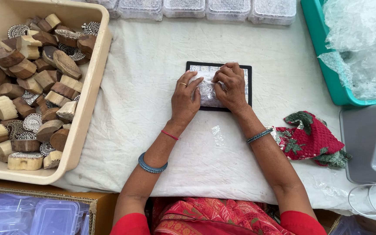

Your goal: The person wraps a wooden block stamp in bubble wrap and secures it with clear tape. They then place the wrapped item into a stack of similar packages. Finally, they pick up another wooden stamp and wipe it with a cloth.

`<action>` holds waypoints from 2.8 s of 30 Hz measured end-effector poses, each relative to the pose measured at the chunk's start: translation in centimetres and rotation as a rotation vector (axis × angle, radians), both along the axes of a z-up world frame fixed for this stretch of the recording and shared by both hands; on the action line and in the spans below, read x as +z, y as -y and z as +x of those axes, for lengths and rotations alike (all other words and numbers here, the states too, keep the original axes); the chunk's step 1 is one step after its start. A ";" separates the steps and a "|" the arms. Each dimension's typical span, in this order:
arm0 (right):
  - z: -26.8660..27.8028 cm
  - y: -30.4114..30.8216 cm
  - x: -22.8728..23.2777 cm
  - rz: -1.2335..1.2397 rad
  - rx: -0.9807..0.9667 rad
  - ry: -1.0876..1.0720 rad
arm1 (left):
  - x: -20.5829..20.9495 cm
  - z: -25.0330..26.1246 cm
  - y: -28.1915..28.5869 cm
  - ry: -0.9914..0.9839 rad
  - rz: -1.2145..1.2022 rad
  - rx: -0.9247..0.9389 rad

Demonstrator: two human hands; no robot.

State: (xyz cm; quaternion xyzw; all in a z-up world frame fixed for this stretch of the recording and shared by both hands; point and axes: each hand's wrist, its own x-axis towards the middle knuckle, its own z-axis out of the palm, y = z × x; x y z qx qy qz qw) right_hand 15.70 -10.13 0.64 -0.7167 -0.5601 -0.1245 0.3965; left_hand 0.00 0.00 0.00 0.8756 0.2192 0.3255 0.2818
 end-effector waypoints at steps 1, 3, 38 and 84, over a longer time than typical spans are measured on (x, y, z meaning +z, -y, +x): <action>0.0 0.0 0.0 0.000 -0.001 -0.002 | -0.2 0.0 -0.1 -0.002 0.000 -0.001; 0.0 0.1 0.0 0.002 0.012 -0.012 | -0.6 0.1 -0.3 -0.023 -0.024 -0.038; 0.9 0.0 -0.5 -0.173 -0.006 -0.186 | -0.2 0.3 -0.9 0.031 -0.074 -0.078; 2.9 4.8 0.2 -0.224 -0.369 -0.665 | 0.4 1.1 -2.7 -0.303 -0.040 -0.188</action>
